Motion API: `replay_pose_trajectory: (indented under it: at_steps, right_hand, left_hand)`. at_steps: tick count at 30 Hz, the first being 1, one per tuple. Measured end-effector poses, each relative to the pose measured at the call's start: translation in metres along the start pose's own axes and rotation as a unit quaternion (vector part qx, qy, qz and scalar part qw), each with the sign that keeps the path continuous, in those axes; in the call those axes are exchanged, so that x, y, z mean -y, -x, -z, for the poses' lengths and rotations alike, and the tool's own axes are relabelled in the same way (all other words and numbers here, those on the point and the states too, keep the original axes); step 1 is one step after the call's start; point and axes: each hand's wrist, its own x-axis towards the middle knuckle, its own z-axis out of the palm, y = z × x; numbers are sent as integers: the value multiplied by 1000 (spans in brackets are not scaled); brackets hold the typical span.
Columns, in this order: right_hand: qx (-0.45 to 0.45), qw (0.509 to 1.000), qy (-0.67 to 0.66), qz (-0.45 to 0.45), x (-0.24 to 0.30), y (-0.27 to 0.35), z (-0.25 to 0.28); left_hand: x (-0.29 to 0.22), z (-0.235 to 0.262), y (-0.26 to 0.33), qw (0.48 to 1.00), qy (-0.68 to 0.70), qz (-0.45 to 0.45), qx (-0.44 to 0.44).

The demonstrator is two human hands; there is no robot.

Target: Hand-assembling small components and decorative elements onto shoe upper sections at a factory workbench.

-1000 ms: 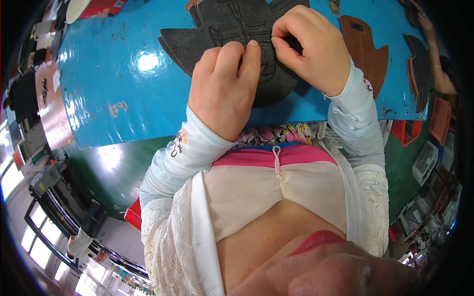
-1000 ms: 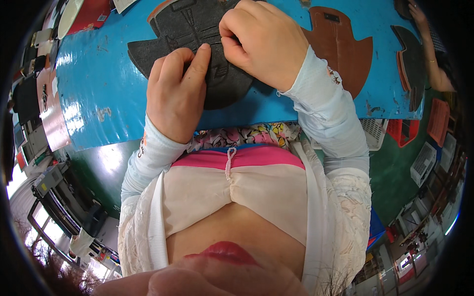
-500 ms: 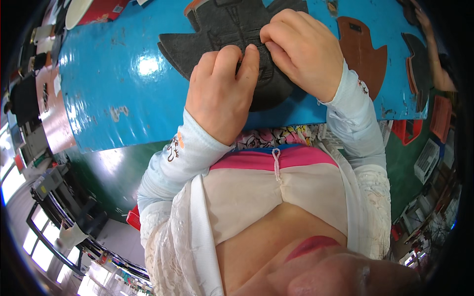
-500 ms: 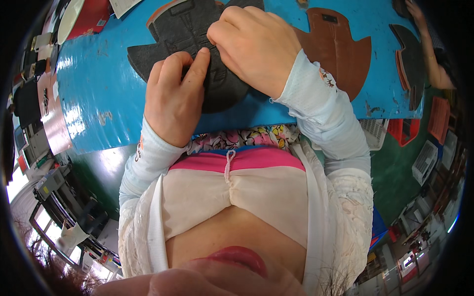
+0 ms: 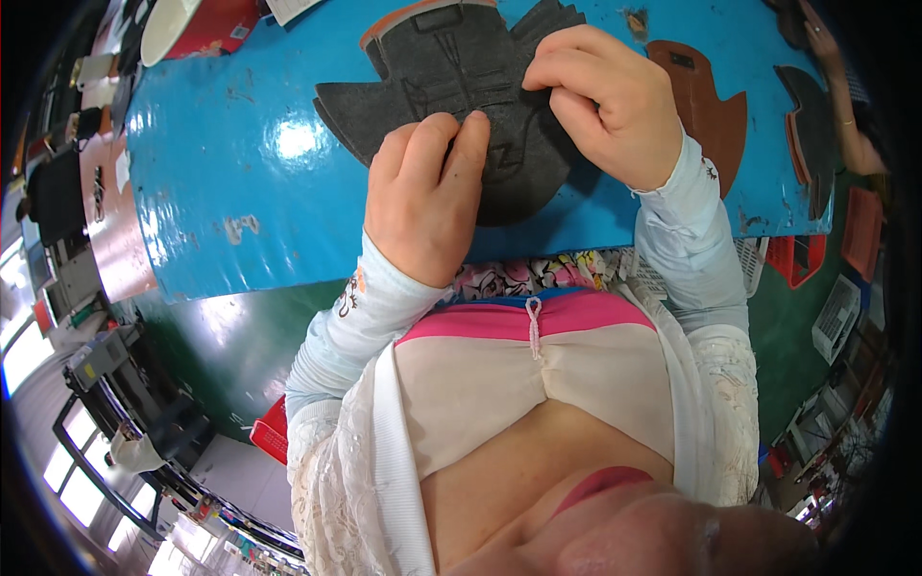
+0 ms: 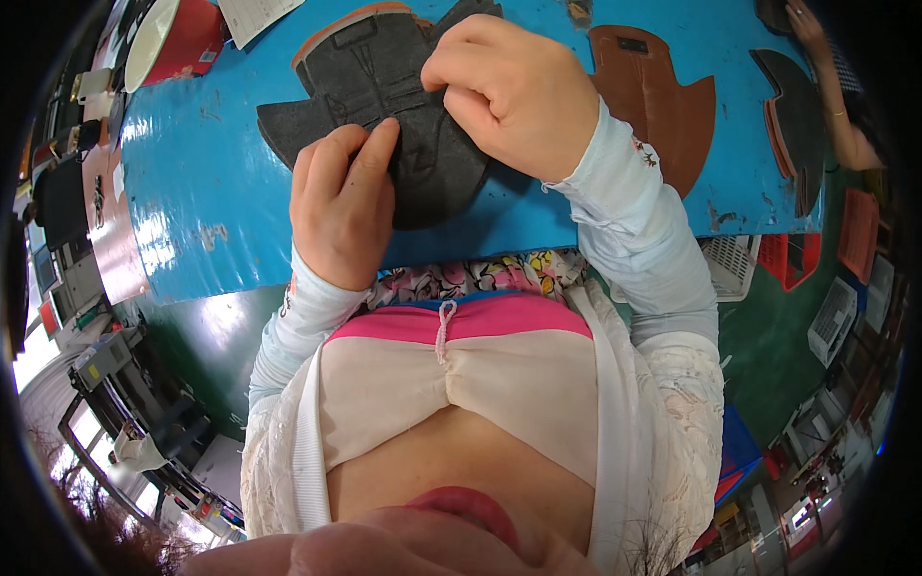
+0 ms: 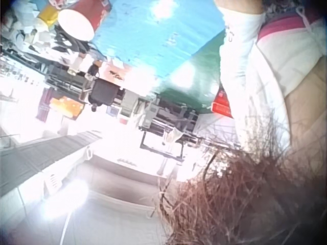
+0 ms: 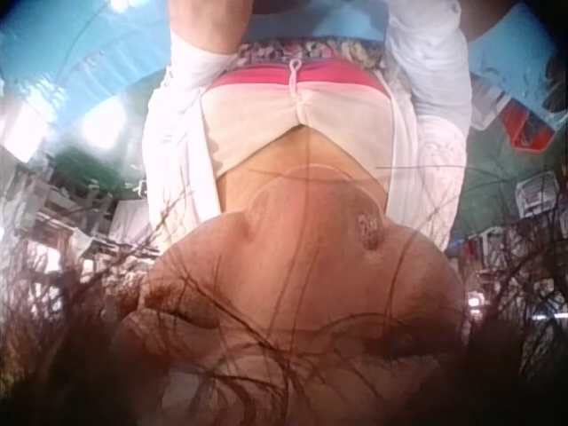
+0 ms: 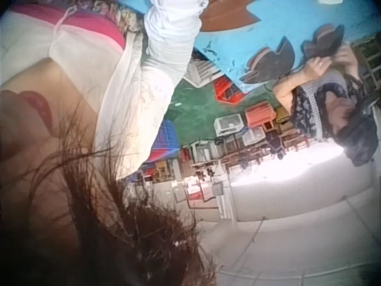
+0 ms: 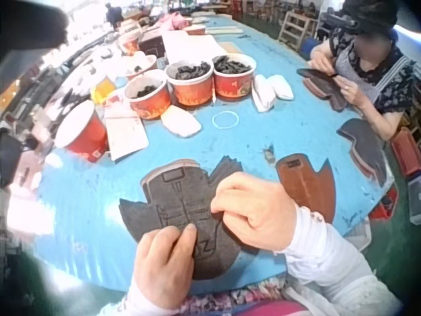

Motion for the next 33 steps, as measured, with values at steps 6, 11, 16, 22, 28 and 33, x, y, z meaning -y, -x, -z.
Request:
replay_pose_trajectory:
  at_steps: [6, 11, 16, 22, 28, 33]
  right_hand:
    - [13, 993, 86, 80, -2, 0, -7]
    - [18, 987, 132, 94, -1, 1, -8]
    - [-44, 998, 38, 37, -10, 4, -8]
    - [-12, 993, 49, 107, 4, -5, -5]
    - [-40, 987, 121, 100, -2, 2, -9]
    - [-105, 981, 123, 111, 3, 1, -24]
  left_hand:
    - [1, -2, -5, 999, -32, -28, 23]
    - [-5, 3, -10, 996, -50, -12, 75]
    - [2, -2, -3, 999, -25, -18, 32]
    - [3, 23, 11, 984, 125, 81, -101]
    - [23, 46, 13, 949, 168, 246, -101]
    - [38, 61, 18, 946, 212, 232, -78]
